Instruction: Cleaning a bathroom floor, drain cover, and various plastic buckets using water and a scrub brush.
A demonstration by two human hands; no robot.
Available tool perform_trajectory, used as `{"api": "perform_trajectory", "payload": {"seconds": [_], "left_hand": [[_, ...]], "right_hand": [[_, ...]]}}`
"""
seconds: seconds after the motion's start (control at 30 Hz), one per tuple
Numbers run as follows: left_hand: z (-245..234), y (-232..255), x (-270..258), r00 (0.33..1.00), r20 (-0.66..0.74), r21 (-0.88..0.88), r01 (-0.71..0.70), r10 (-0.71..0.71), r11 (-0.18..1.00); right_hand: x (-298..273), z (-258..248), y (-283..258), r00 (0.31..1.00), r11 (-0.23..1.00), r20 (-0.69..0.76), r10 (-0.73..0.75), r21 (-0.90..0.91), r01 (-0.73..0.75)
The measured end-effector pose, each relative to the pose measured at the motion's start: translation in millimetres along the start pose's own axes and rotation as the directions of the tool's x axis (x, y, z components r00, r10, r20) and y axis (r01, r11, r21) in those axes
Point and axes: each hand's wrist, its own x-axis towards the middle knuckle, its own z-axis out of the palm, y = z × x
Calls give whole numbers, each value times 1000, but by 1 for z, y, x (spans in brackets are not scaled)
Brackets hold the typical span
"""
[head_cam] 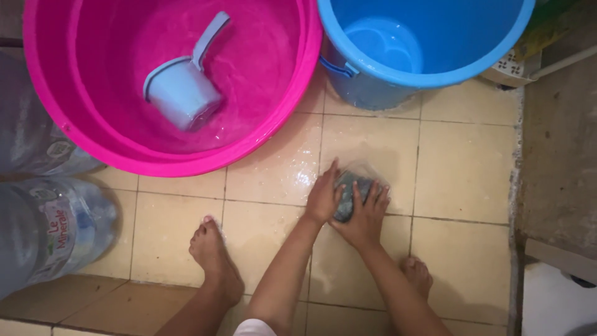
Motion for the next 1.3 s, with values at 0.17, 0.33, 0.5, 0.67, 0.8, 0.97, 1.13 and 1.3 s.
{"api": "perform_trajectory", "payload": {"seconds": [0.17, 0.33, 0.5, 0.67, 0.8, 0.97, 1.13, 1.3], "left_hand": [[14, -16, 2, 987, -13, 106, 161, -161, 981], [15, -20, 6, 980, -48, 162, 198, -193, 967], [18, -33, 11, 988, -97, 98, 126, -117, 987], [24, -45, 16, 914, 68, 30, 399, -400, 917], [30, -49, 25, 876, 112, 101, 459, -468, 883], [22, -19, 45, 930, -63, 140, 368, -363, 919], [26, -20, 62, 936, -26, 172, 351, -352, 921], [120, -94, 67, 926, 81, -226, 377, -368, 898]], "right_hand": [[8, -4, 6, 998, 1000, 67, -13, -2, 13], [20, -8, 7, 994, 1000, 110, -24, 2, 24], [30, -15, 7, 988, 999, 149, -35, 20, 32], [45, -20, 13, 983, 984, 102, -155, 101, 145], [63, -17, 25, 965, 963, 106, -240, 154, 223], [93, -17, 33, 941, 956, 171, -291, 102, 276], [109, -21, 34, 939, 945, 135, -315, 135, 297], [99, -32, 34, 978, 982, 104, -181, -37, 185]]}}
